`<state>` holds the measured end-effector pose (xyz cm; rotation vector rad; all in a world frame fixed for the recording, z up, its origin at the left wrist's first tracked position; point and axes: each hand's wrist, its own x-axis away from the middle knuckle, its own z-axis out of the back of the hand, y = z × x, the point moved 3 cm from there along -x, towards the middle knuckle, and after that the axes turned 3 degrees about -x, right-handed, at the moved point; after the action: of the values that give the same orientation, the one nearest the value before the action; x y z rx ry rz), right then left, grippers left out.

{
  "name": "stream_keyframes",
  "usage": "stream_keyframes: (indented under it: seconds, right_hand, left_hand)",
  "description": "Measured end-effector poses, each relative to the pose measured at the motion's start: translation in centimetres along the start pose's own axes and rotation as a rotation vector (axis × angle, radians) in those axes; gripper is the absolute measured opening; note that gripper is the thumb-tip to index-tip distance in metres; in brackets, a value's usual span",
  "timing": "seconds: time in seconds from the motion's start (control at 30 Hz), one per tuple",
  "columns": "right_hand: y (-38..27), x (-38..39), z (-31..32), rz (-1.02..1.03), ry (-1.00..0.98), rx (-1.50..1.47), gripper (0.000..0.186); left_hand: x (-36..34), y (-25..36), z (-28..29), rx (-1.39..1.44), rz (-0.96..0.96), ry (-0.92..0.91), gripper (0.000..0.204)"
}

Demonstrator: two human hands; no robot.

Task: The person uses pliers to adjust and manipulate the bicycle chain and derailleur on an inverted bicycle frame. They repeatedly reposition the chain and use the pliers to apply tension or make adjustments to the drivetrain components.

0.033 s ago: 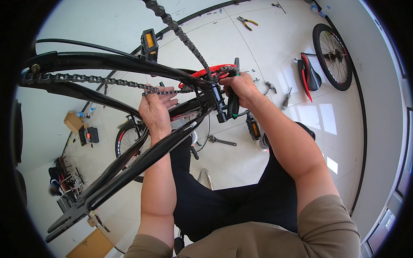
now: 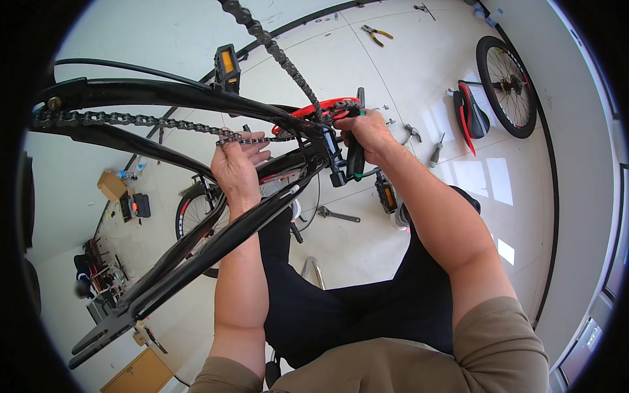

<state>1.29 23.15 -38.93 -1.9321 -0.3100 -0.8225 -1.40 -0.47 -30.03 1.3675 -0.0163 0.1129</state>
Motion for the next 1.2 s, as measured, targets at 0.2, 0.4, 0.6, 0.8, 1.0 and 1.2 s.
stream_keyframes:
  seconds: [0.2, 0.4, 0.6, 0.8, 1.0, 1.2]
  right_hand:
    - [-0.1, 0.1, 0.1, 0.066, -0.023, 0.04, 0.009]
    - [-0.6, 0.5, 0.3, 0.128, 0.048, 0.149, 0.01]
    - [-1.3, 1.0, 0.7, 0.149, 0.052, 0.213, 0.015]
    - [-1.3, 1.2, 0.5, 0.167, 0.062, 0.215, 0.017]
    - [-1.5, 1.3, 0.5, 0.181, 0.081, 0.247, 0.018]
    - [-1.9, 1.8, 0.4, 0.239, 0.126, 0.325, 0.02]
  left_hand:
    - [-0.2, -0.1, -0.1, 0.039, 0.075, 0.032, 0.054]
    - [-0.1, 0.0, -0.3, 0.041, 0.09, 0.017, 0.053]
    - [0.0, 0.2, -0.3, 0.019, 0.071, 0.006, 0.059]
    - [-0.4, 0.1, 0.4, 0.031, 0.065, 0.027, 0.062]
    - [-0.4, 0.1, 0.2, 0.077, 0.066, 0.002, 0.063]
    - [0.0, 0.0, -0.4, 0.078, 0.09, -0.007, 0.064]
